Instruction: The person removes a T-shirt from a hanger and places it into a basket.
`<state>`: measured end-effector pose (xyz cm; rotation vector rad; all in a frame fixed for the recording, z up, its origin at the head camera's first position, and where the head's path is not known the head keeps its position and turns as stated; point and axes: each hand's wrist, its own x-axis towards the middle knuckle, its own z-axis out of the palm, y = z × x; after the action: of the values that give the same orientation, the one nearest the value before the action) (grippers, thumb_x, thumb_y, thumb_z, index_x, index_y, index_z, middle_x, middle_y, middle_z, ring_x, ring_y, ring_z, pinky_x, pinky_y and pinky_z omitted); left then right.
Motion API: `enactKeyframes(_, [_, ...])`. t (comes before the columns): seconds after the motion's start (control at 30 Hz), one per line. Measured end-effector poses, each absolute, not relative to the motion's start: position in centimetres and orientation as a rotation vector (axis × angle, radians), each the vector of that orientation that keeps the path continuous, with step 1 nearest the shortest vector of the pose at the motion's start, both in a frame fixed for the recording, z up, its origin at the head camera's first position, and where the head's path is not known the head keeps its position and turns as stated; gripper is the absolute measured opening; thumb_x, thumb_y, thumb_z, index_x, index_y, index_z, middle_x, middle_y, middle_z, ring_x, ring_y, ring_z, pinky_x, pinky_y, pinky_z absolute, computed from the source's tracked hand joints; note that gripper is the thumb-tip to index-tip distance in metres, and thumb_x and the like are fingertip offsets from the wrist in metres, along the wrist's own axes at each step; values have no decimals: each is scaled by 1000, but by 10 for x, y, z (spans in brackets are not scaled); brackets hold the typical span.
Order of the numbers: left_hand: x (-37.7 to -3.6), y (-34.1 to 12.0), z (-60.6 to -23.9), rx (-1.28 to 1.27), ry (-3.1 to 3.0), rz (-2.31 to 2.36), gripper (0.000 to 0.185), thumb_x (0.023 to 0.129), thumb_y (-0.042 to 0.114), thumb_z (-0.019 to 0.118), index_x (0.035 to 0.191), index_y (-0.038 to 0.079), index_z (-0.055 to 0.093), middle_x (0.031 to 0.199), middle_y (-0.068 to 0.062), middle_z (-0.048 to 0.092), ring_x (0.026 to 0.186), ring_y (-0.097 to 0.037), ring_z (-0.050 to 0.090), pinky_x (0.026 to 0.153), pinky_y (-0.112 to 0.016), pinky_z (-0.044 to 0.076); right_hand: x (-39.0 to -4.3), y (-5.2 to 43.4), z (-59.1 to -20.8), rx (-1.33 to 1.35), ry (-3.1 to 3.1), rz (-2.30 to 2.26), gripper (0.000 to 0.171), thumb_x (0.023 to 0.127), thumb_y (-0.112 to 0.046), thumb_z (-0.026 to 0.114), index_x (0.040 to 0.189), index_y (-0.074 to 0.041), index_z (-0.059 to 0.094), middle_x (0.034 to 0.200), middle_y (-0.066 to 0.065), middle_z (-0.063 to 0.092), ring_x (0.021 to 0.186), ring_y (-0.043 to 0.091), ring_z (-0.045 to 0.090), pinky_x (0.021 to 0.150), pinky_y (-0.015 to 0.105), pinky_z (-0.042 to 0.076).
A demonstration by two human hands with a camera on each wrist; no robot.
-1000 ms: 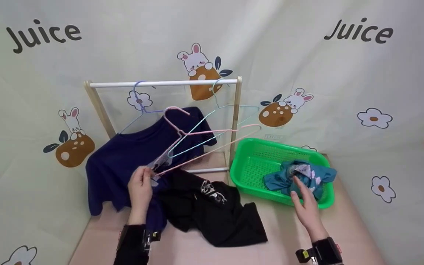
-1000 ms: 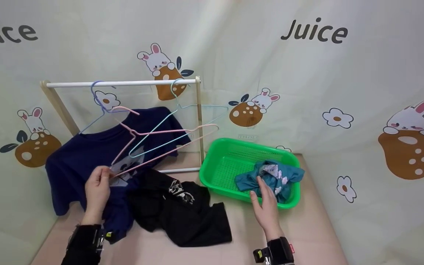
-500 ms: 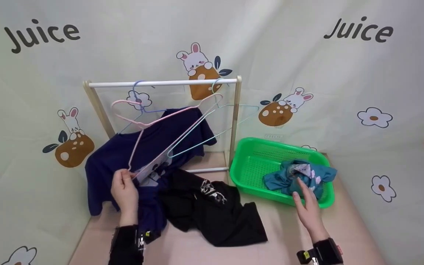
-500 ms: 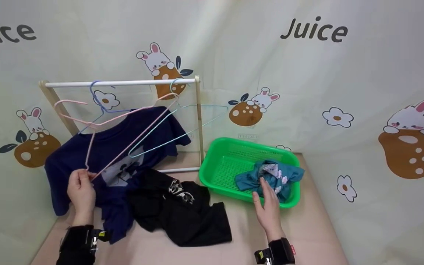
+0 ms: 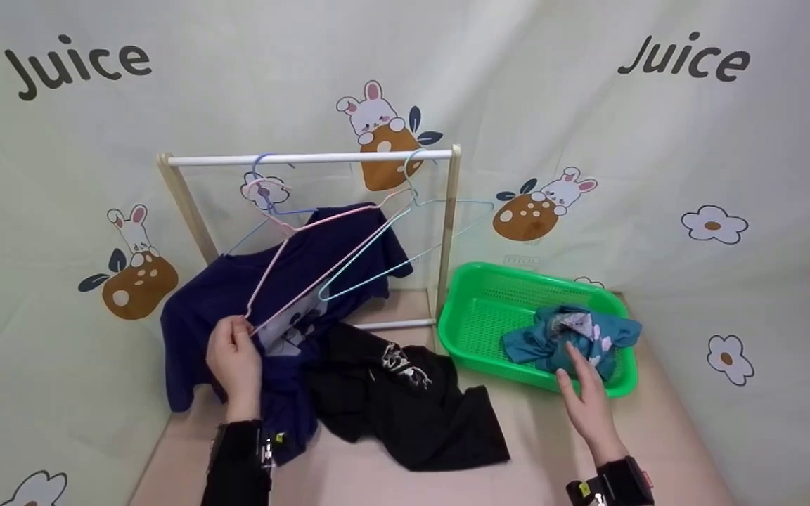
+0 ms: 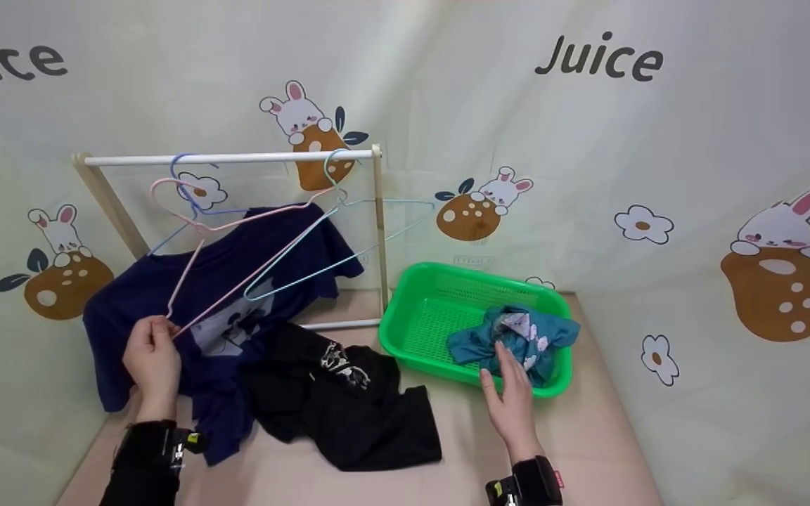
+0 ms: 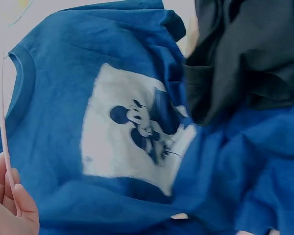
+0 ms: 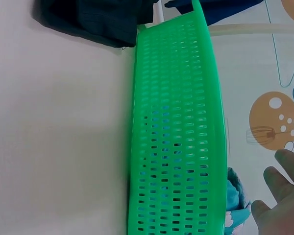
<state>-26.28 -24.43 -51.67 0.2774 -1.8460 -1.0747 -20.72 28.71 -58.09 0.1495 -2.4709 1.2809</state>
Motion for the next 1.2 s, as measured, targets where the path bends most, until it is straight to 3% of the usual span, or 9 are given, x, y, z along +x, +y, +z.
enactKeyframes(0.63, [-303, -217, -460, 158, -1955, -922, 19, 97, 15, 64, 85, 1, 66, 77, -15, 66, 75, -35, 61, 70, -49, 43, -206, 276, -589, 188, -2463, 1240, 50, 103, -15, 54, 147, 2, 41, 147, 31, 39, 135, 50, 33, 104, 66, 27])
enactKeyframes(0.97, [-311, -206, -461, 68, -2039, -881, 18, 95, 16, 67, 85, 1, 67, 75, -17, 60, 74, -40, 56, 71, -50, 41, -206, 255, -598, 253, -2463, 1206, 51, 99, -13, 59, 146, 0, 44, 145, 30, 42, 132, 49, 38, 101, 66, 32])
enactKeyframes(1.2, [-309, -206, -471, 95, -2055, -938, 27, 94, 20, 69, 106, -3, 64, 90, -20, 64, 87, -42, 57, 84, -50, 41, -207, 227, -611, 407, -2461, 1162, 56, 93, -13, 68, 144, 0, 48, 143, 24, 48, 129, 46, 44, 100, 63, 36])
